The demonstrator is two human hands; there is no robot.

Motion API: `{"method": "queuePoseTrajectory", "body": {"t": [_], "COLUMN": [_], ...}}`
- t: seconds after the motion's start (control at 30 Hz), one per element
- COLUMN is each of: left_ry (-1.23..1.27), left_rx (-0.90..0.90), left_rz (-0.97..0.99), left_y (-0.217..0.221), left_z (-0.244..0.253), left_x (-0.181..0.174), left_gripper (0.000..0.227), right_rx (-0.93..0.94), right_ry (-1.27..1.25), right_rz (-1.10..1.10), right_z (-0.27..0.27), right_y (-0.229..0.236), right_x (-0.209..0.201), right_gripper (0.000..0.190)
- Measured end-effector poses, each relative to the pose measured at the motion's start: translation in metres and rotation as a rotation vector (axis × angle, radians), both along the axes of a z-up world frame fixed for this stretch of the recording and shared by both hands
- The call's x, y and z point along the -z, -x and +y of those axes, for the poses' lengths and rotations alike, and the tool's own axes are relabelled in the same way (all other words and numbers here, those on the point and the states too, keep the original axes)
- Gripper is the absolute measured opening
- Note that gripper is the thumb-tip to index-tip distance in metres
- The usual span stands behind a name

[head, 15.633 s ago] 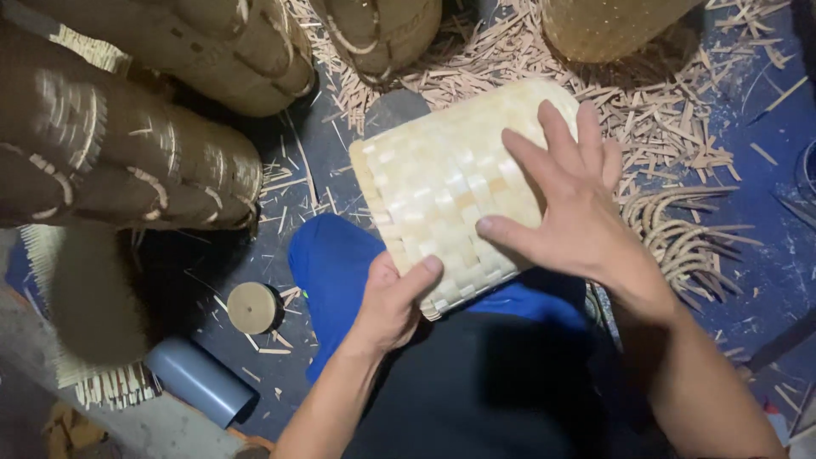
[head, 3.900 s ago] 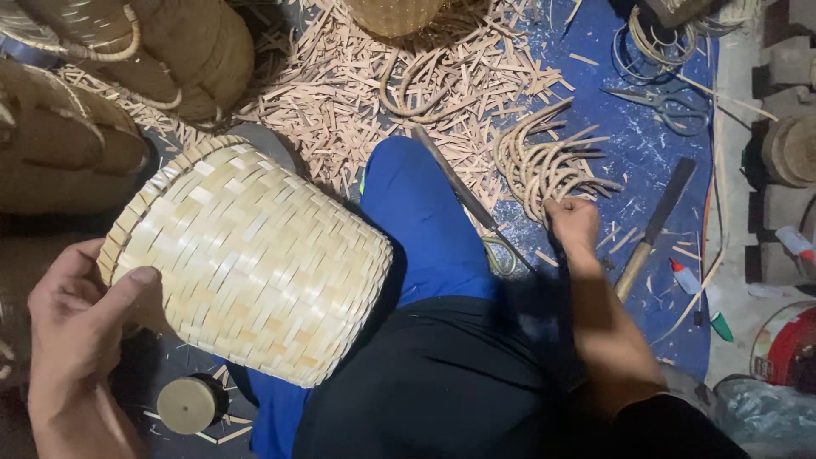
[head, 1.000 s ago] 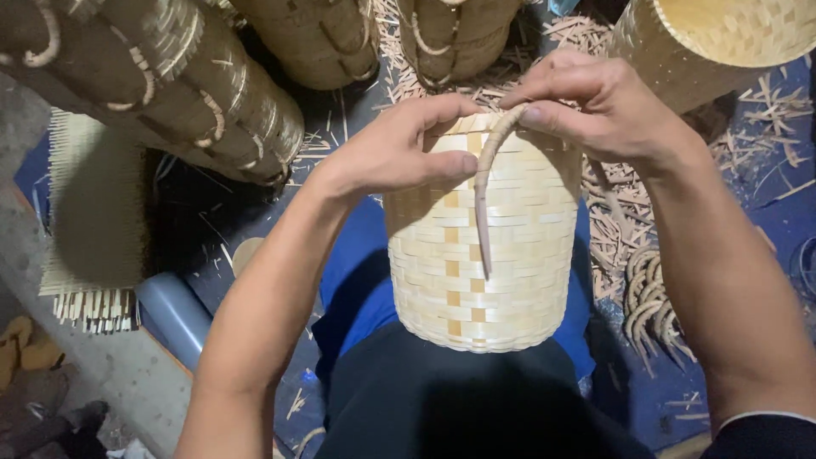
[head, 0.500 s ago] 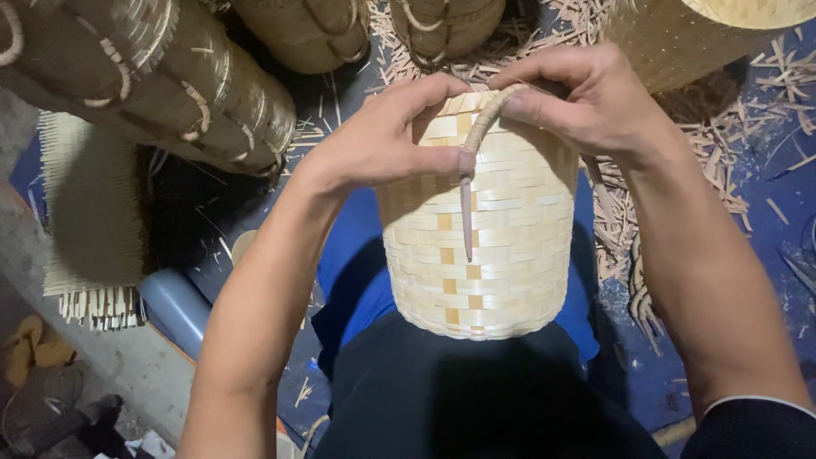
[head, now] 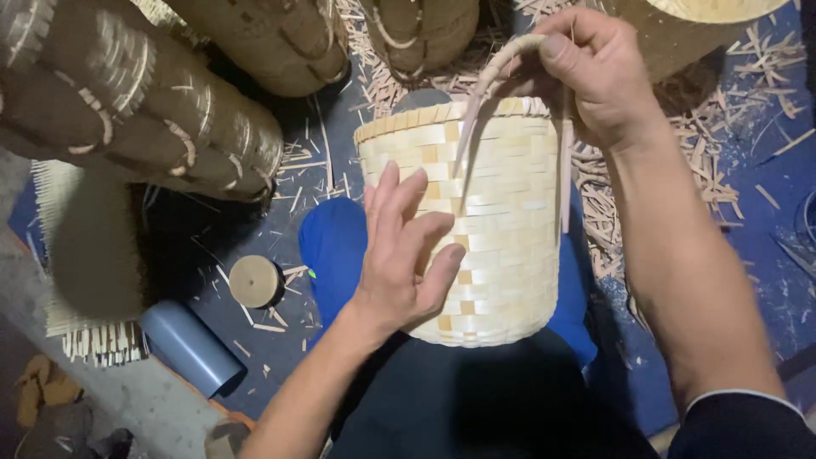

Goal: Assembling and weaving components of bamboo baskets, including fitting handles.

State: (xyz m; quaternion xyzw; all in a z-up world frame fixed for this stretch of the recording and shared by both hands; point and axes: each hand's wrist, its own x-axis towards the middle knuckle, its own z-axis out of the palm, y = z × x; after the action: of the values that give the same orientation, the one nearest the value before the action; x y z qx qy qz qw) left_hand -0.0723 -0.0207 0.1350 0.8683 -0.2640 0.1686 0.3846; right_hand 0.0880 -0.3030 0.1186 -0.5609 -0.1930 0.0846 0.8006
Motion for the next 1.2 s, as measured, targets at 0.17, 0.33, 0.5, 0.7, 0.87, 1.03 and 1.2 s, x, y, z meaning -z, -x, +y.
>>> {"method": "queuePoseTrajectory", "body": {"t": [0.17,0.33,0.5,0.7,0.87,1.03,1.2], "left_ry": [-0.007,-0.025,-0.12,-0.039,0.056,0.062,0.052], "left_rx": [-0.031,-0.041,-0.044,-0.075,-0.066,-0.093,-0.081], "left_rz": [-0.001,-0.02,-0.043,0.049,0.068,0.043,0.018], "left_y": [0.001,0.004,0.007,-0.005,-0.007,-0.003,-0.002], "left_z": [-0.006,-0.012,-0.014,-0.017,-0.017,-0.023,-0.022], "left_x": [-0.005,-0.005,-0.007,-0.011,-0.009,-0.01,-0.009], "left_gripper": [0.031,0.029,0.031,0.036,0.037,0.038,0.039], "right_rx": [0.031,0.031,0.056,0.013,0.199,0.184,0.146], "right_ry": [-0.05,-0.058,-0.036,0.003,0.512,0.76,0.879], "right_rz": [0.04,0.046,0.048,-0.017,-0.17,-0.267,-0.496], "right_z": [0.011,0.015,0.018,0.015,0.007,0.001,0.005], "right_y": [-0.001,0.004,0.006,0.0,0.009,0.02,0.024], "right_x": [-0.002,-0.006,-0.009,-0.01,-0.067,-0.098,-0.099], "right_gripper": [0.019,0.018,0.017,0.016,0.01,0.01,0.012]}}
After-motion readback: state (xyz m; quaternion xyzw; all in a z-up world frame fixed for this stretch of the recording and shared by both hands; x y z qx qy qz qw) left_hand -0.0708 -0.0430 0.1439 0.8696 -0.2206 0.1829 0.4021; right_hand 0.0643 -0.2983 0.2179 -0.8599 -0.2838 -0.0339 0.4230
